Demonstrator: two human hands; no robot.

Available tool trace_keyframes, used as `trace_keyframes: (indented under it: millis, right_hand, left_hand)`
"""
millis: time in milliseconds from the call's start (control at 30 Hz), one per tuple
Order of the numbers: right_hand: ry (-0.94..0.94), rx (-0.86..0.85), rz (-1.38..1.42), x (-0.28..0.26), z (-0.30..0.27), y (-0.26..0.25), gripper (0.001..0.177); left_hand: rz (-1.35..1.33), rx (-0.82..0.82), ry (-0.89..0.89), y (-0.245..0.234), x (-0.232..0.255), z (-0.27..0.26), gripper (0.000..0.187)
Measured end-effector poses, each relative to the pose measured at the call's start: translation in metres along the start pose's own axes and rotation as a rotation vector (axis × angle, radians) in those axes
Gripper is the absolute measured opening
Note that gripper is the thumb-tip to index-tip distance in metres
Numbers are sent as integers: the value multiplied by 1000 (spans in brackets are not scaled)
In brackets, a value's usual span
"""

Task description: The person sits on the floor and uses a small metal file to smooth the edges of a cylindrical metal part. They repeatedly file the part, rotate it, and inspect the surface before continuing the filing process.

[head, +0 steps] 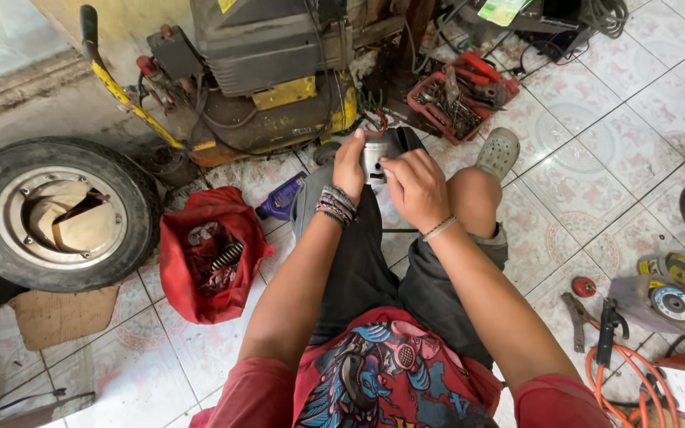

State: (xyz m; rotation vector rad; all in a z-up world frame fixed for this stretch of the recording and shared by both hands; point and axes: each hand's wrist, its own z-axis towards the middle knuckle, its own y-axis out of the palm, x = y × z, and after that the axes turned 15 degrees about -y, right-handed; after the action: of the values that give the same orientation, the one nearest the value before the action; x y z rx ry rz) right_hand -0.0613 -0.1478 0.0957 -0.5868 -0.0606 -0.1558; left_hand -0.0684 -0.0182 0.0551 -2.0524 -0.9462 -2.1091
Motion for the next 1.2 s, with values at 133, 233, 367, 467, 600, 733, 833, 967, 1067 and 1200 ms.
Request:
trace_keyframes:
  millis: [133, 233, 367, 467, 600, 733, 833, 967, 1067, 1200]
  right_hand:
    - [59, -20, -44, -4, -2, -11, 10]
    - [5, 17, -3, -7, 18, -14, 12]
    - [-48, -14, 6, 13, 17, -13, 13]
    - [-36, 11, 21, 34, 21, -15, 14]
    - [-31, 64, 40, 64, 37, -19, 15]
    - [-33, 66, 71, 118, 34, -9, 15]
    - [-59, 66, 43, 148, 31, 4, 11]
    - [79, 63, 130, 167, 24, 23, 15]
    - [200, 57, 159, 182, 21, 23, 16]
    - [248, 56, 115, 183, 25, 28, 12]
  left_hand:
    - [20, -11, -13, -2, 10, -8, 36]
    - [65, -37, 26, -4, 10, 4, 32]
    - [98, -53, -50, 3, 15, 13, 34]
    - [93, -29, -137, 22, 26, 21, 38]
    - [44, -104, -173, 50, 28, 51, 40]
    - [107, -140, -77, 62, 33, 91, 32]
    - [163, -151, -90, 55, 24, 117, 39]
    - [36, -148, -232, 47, -13, 153, 43]
    - [-52, -143, -325, 56, -16, 158, 43]
    - [102, -87, -211, 67, -20, 169, 34]
